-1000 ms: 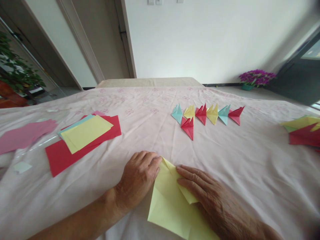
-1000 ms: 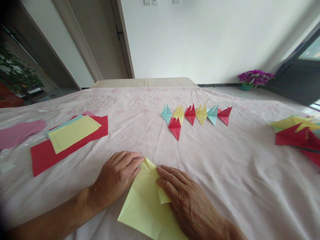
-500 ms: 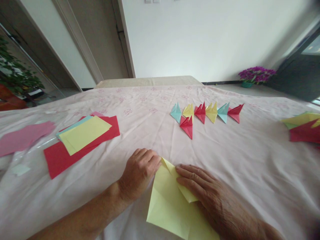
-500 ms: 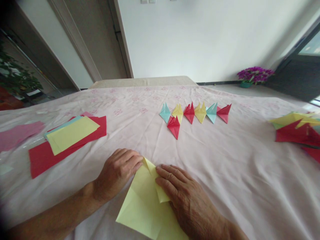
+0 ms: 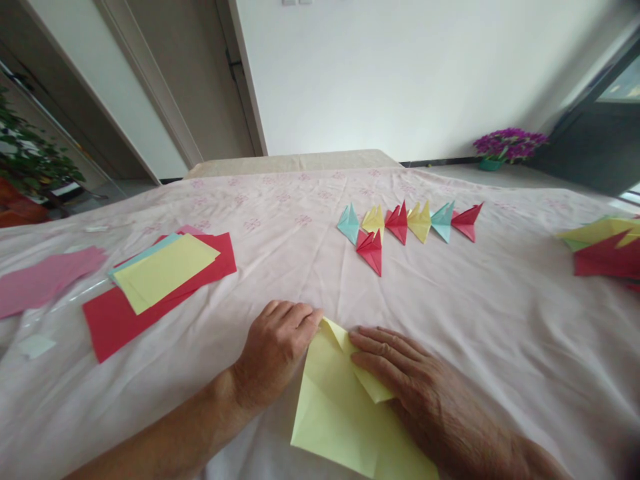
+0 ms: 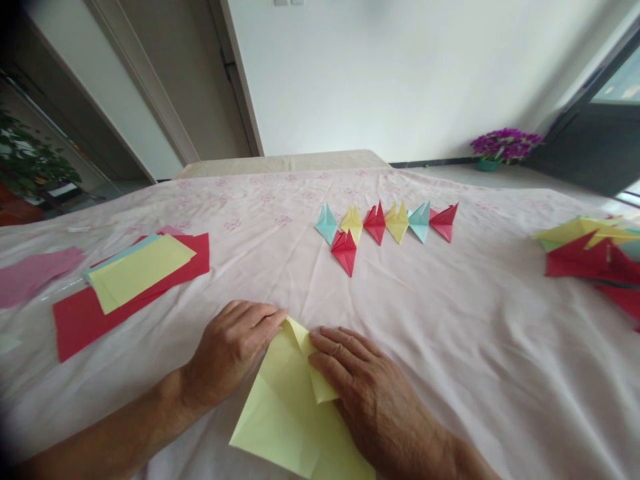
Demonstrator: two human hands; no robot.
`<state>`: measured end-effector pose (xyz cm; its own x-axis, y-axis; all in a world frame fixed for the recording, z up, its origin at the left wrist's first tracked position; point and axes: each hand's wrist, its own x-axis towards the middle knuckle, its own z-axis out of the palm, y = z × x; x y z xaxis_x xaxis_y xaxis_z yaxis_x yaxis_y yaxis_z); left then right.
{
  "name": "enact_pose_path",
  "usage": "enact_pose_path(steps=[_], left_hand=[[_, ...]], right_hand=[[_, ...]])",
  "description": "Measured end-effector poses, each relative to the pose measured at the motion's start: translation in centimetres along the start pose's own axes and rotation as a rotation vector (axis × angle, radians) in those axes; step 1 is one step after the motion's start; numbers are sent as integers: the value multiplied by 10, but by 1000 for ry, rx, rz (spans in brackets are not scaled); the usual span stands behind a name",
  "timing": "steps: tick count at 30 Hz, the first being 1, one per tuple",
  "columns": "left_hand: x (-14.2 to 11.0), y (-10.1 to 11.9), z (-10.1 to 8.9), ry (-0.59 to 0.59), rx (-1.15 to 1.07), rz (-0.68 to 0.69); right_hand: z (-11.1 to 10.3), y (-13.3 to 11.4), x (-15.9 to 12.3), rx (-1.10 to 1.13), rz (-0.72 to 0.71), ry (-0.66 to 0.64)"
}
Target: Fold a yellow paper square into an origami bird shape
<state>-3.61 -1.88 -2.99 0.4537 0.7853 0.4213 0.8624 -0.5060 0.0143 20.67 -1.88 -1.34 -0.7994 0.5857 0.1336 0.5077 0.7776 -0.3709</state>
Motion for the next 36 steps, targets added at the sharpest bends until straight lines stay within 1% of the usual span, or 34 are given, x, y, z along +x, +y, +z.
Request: enact_pose_path(steps=[5, 7, 11, 14, 18, 24, 29, 31, 36], left_hand=[[2, 3, -3, -19, 38, 2], [2, 3, -3, -28, 52, 7], [1, 4, -3, -34, 62, 12], [1, 3, -3, -31, 65, 20], [2, 2, -2, -22, 72, 38], [2, 1, -2, 8, 60, 55], [2, 1, -2, 2, 61, 50], [3, 1, -2, -13, 63, 42], [8, 2, -6, -96, 68, 9]], right_hand=[[-1, 3, -6, 72, 59, 143], [-2, 4, -8, 58, 97, 167], [-2, 7, -12, -49, 117, 133], [-2, 8, -14, -141, 84, 84], [-4, 5, -14, -197, 26, 36], [-5, -3, -12, -209, 21, 36], [-4, 0, -12, -213, -76, 101], [-4, 1, -13, -210, -94, 102], [-5, 2, -13, -196, -72, 52]])
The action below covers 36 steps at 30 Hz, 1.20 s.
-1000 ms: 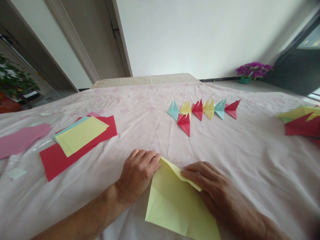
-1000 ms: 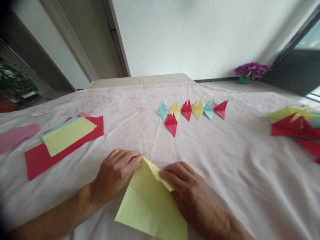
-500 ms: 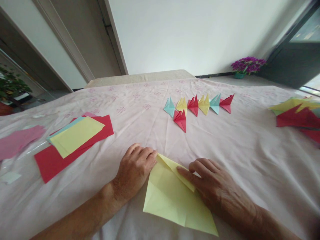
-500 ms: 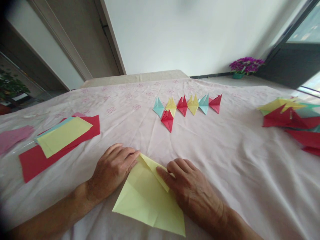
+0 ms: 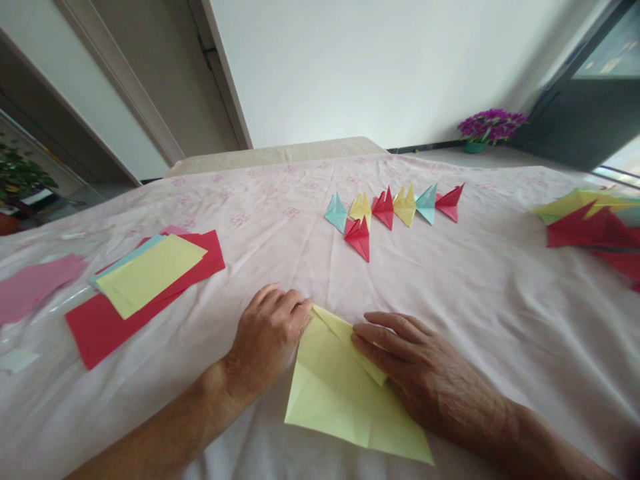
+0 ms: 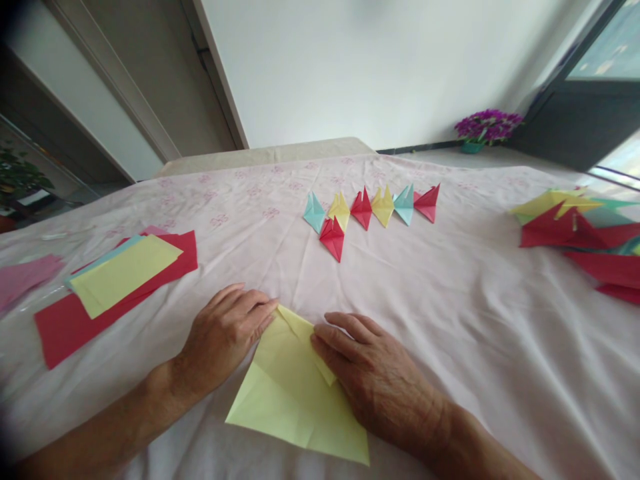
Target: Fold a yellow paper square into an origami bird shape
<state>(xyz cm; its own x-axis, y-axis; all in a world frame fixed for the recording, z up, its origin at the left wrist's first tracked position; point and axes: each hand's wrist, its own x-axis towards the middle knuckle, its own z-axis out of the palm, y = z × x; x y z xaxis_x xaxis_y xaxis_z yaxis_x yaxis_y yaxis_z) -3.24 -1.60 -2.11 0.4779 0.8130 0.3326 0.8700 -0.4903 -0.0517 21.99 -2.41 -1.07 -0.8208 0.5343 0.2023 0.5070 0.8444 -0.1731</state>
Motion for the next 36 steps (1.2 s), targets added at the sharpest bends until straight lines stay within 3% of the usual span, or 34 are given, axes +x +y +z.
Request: enact_pose_path(steps=[5, 9, 15, 21, 36], left_hand=[[9, 4, -7, -40, 37, -6], [16, 15, -6, -1, 133, -2], [18, 27, -4, -9, 287, 80], [22, 25, -9, -79, 350, 121], [21, 23, -8, -88, 358, 90]], right_hand=[[-1, -2, 0, -5, 14, -34], [-1, -4, -4, -46, 12, -39], [4, -7, -13, -135, -23, -28], [4, -8, -15, -113, -18, -21], [0, -15, -15, -132, -34, 33]])
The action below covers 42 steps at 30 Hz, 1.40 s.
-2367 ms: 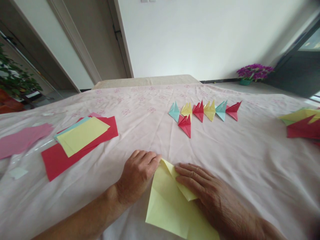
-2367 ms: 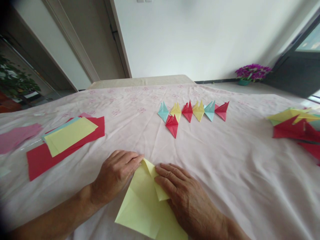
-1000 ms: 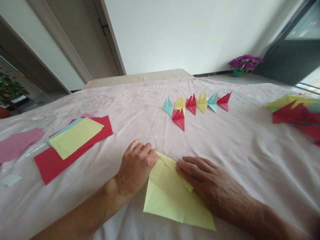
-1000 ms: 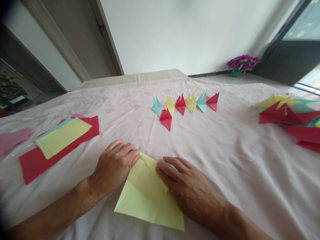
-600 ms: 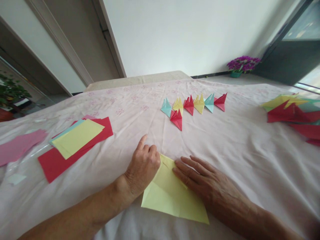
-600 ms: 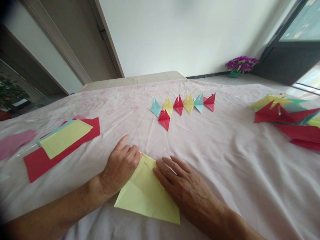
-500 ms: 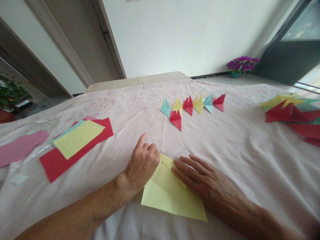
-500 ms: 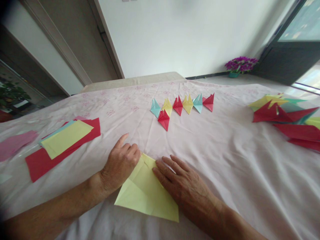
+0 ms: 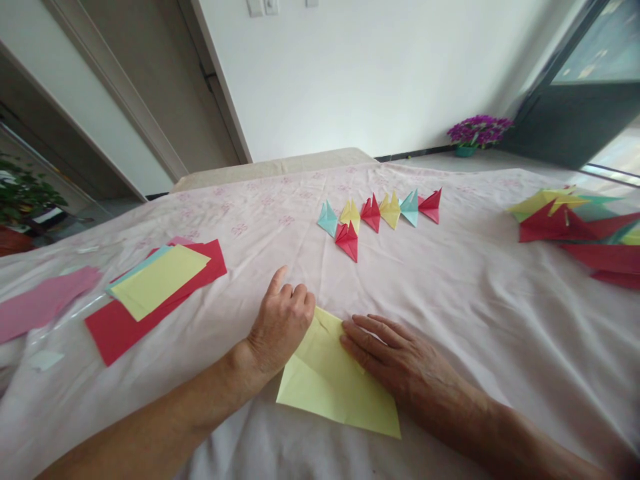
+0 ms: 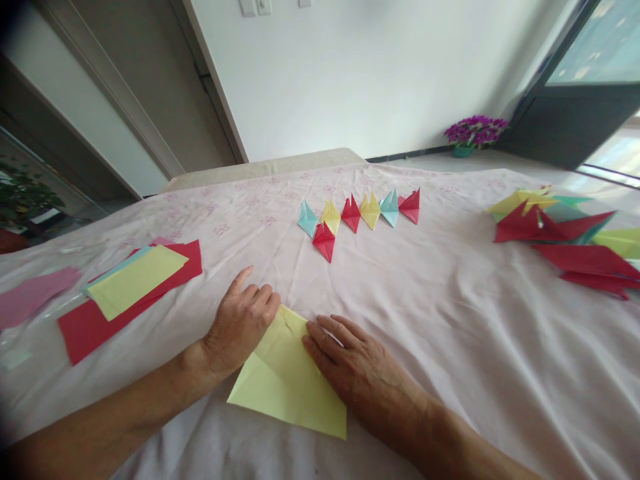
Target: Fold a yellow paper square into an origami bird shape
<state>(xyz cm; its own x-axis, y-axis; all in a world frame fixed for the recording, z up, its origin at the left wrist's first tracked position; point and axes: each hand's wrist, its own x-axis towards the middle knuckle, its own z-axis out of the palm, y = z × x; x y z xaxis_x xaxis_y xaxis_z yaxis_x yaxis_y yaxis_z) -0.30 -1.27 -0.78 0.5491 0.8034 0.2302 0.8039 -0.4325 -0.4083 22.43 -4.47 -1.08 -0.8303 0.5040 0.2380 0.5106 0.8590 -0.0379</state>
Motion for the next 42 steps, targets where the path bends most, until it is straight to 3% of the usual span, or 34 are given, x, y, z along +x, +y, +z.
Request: enact_pose_path(steps=[5, 12, 16, 21, 24, 31, 42], left_hand=[[1, -2, 6, 43, -69, -90], [-3, -1, 2, -16, -269, 56], [-11, 14, -10, -104, -214, -5], [-23, 40, -17, -37, -222, -79], [-30, 45, -17, -12, -213, -108], [-38, 30, -6, -35, -226, -129], [-28, 10, 10, -150, -253, -200]], right_hand=[[-1, -2, 2, 2, 6, -2], [-5, -7, 4, -55, 21, 4], [-5, -9, 4, -65, 30, -36], [-9, -11, 7, -32, 41, -23], [-12, -14, 6, -27, 57, -24], [-4, -21, -12, -75, 106, 14], [2, -27, -24, -103, 154, 45]])
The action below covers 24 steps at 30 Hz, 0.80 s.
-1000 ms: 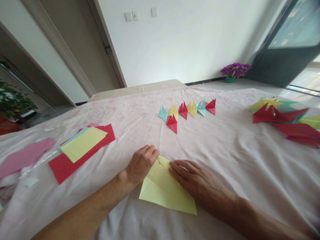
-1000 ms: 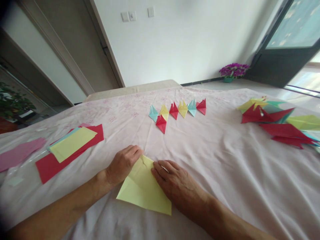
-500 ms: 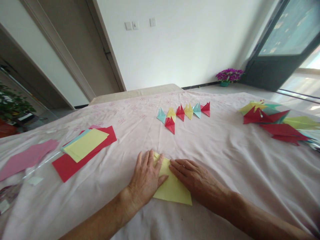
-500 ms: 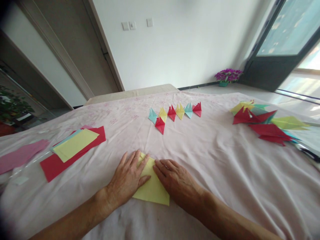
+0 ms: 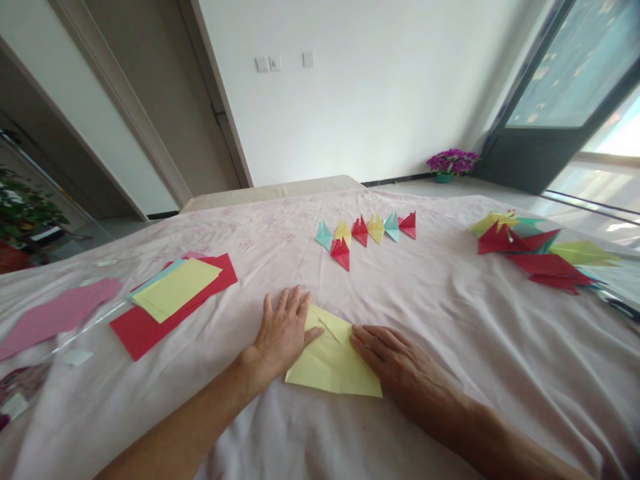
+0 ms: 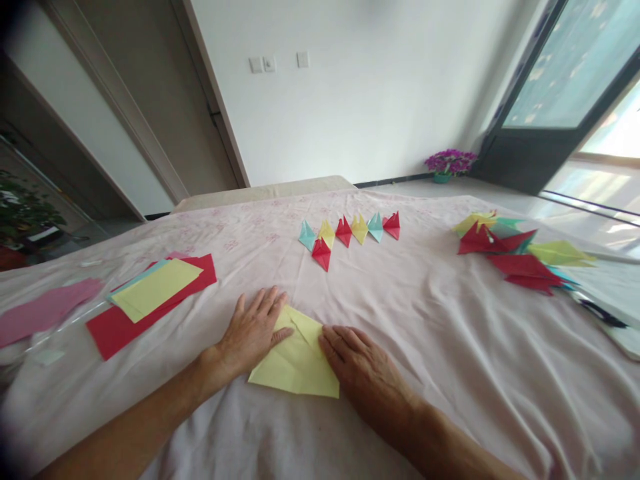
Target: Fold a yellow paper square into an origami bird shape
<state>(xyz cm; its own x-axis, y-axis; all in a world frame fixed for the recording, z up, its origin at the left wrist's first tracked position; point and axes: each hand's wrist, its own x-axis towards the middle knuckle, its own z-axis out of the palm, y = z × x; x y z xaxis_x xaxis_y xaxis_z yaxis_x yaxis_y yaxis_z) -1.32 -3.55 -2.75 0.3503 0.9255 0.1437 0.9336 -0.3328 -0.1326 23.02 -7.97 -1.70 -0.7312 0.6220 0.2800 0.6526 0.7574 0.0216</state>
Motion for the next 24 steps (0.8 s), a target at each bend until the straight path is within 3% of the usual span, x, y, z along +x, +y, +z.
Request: enact_pose_path(steps=[6, 10, 14, 18, 21, 24], left_hand=[[10, -15, -10, -13, -78, -89], [-17, -8, -22, 23, -291, -156], [-45, -6, -16, 37, -677, -265], [-42, -21, -1, 31, -968, -403], [-24, -35, 1, 43, -912, -425], [0, -46, -8, -24, -773, -279]], right_hand=[[4, -5, 0, 7, 31, 17], [-4, -19, 0, 67, 156, -68], [-12, -42, 2, 206, 257, -106], [-4, -66, 8, 184, 177, -51], [11, -83, 10, 102, 67, 65], [30, -98, 12, 54, -41, 180]])
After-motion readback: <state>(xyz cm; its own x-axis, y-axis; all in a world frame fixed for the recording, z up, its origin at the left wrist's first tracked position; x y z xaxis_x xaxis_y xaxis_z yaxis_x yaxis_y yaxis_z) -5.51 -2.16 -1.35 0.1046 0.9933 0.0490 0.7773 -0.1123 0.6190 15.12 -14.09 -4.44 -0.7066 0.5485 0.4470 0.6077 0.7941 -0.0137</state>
